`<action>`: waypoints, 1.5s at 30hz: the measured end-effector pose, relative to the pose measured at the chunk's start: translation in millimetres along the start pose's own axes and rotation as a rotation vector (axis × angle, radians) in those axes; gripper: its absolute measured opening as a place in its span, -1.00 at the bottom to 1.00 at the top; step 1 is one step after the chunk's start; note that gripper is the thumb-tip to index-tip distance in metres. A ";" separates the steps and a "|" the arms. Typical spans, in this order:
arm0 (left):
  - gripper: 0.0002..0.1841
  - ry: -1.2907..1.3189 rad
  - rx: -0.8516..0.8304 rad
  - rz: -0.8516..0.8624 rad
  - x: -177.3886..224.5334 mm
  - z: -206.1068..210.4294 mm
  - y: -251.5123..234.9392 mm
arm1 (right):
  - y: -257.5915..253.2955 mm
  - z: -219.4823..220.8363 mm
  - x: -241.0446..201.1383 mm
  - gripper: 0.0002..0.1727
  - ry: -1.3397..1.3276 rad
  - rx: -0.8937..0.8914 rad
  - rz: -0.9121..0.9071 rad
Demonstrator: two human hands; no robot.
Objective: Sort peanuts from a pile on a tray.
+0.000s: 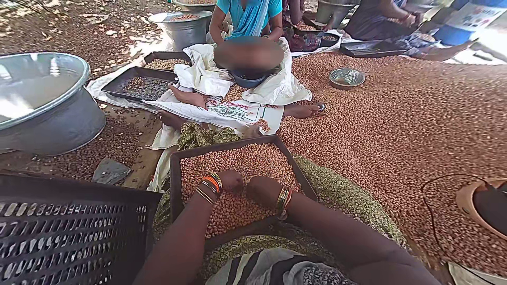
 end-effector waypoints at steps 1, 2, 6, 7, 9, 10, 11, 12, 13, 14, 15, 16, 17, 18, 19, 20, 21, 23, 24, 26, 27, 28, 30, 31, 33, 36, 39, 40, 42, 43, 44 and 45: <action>-0.68 0.016 0.060 -0.010 -3.9 -6.8 1.4 | 1.8 -4.3 3.6 -0.72 -0.032 0.019 0.015; -0.68 0.071 0.132 -0.021 -6.2 -14.4 4.5 | 5.6 -11.8 6.7 -0.71 -0.074 0.039 0.047; -0.61 0.757 0.239 0.040 -3.3 -5.8 7.5 | 31.7 -43.8 15.3 -0.69 -0.252 0.229 0.162; -0.50 0.922 0.202 0.055 2.8 2.3 5.4 | 38.6 -48.3 14.8 -0.68 -0.324 0.312 0.157; -0.26 1.104 0.095 0.114 13.7 15.4 0.2 | 47.6 -50.5 13.0 -0.62 -0.462 0.421 0.133; -0.19 1.137 0.041 0.165 18.1 18.8 -0.9 | 50.8 -48.8 13.1 -0.62 -0.478 0.431 0.133; -0.17 1.155 0.009 0.200 20.4 19.6 -0.6 | 53.4 -45.1 14.5 -0.66 -0.456 0.413 0.138; -0.22 1.164 0.019 0.205 20.0 18.0 0.1 | 55.1 -39.5 15.7 -0.69 -0.408 0.354 0.132; -0.31 1.163 0.069 0.177 17.6 14.3 1.9 | 55.6 -31.5 15.4 -0.70 -0.351 0.251 0.097; -0.42 1.156 0.150 0.137 13.0 9.0 3.0 | 55.4 -22.1 12.3 -0.71 -0.289 0.112 0.033; -0.48 1.145 0.239 0.102 7.2 3.5 3.0 | 55.3 -12.3 6.7 -0.72 -0.225 -0.028 -0.045; -0.52 1.137 0.316 0.085 1.9 -1.3 2.5 | 54.7 -2.6 1.9 -0.74 -0.151 -0.152 -0.101; -0.54 1.124 0.377 0.076 -2.1 -6.1 2.7 | 53.0 4.8 0.3 -0.75 -0.074 -0.230 -0.114; -0.57 1.114 0.426 0.068 -4.5 -10.3 4.6 | 49.0 8.1 1.0 -0.75 -0.022 -0.259 -0.091; -0.59 1.111 0.463 0.062 -5.3 -13.2 6.7 | 43.7 7.8 2.8 -0.75 0.001 -0.253 -0.045; -0.62 1.111 0.484 0.063 -5.4 -15.5 8.3 | 37.0 5.1 6.6 -0.73 0.020 -0.219 0.021; -0.66 1.102 0.491 0.079 -5.3 -18.2 9.2 | 29.7 0.7 11.8 -0.71 0.045 -0.171 0.100; -0.75 1.070 0.495 0.122 -7.9 -23.5 10.2 | 15.9 -8.5 24.9 -0.62 0.062 -0.058 0.234; -0.77 1.065 0.509 0.135 -10.5 -26.1 11.0 | 11.8 -13.7 31.4 -0.56 0.046 -0.009 0.278; -0.77 1.065 0.553 0.142 -16.1 -32.3 14.7 | 11.2 -26.1 41.4 -0.52 -0.030 0.077 0.270; -0.76 1.060 0.569 0.136 -18.6 -34.7 16.4 | 16.6 -32.9 42.2 -0.56 -0.087 0.111 0.228; -0.75 1.055 0.586 0.129 -21.0 -36.3 17.4 | 25.6 -39.3 40.5 -0.63 -0.128 0.124 0.169; -0.74 1.045 0.608 0.135 -24.0 -39.9 17.6 | 50.3 -47.3 33.2 -0.73 -0.191 0.086 -0.039; -0.74 1.036 0.618 0.136 -24.3 -41.4 16.9 | 64.3 -47.7 28.8 -0.78 -0.249 0.030 -0.185; -0.77 0.976 0.622 0.140 -22.8 -40.1 13.7 | 90.5 -40.0 24.3 -0.75 -0.431 -0.151 -0.455; -0.84 0.729 0.557 0.167 -13.6 -30.7 3.0 | 97.5 -46.2 39.8 -0.75 -0.409 -0.106 -0.442; -0.73 0.318 0.308 0.191 7.5 -11.2 -9.6 | 64.7 -55.1 55.2 -0.79 -0.232 0.137 -0.183; -0.72 0.190 0.227 0.163 11.8 -3.0 -14.1 | 51.1 -51.3 54.5 -0.78 -0.207 0.167 -0.132; -0.69 -0.002 0.145 0.045 13.2 2.5 -17.9 | 23.8 -35.3 49.9 -0.74 -0.171 0.193 -0.055; -0.69 -0.060 0.165 -0.017 8.7 -1.9 -17.6 | 11.2 -26.8 48.0 -0.71 -0.128 0.199 -0.016; -0.69 -0.102 0.210 -0.090 3.0 -8.8 -14.5 | 1.6 -19.6 46.0 -0.68 -0.069 0.195 0.038; -0.68 -0.120 0.267 -0.170 -2.5 -16.8 -8.5 | -4.5 -14.6 43.8 -0.66 -0.018 0.189 0.092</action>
Point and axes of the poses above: each hand's wrist, its own y-axis away from the middle knuckle, its own z-axis out of the palm, x = y × z, the point moved 6 cm from there along -y, towards the middle knuckle, and after that the axes turned 9 degrees about y, right-handed, at the moved point
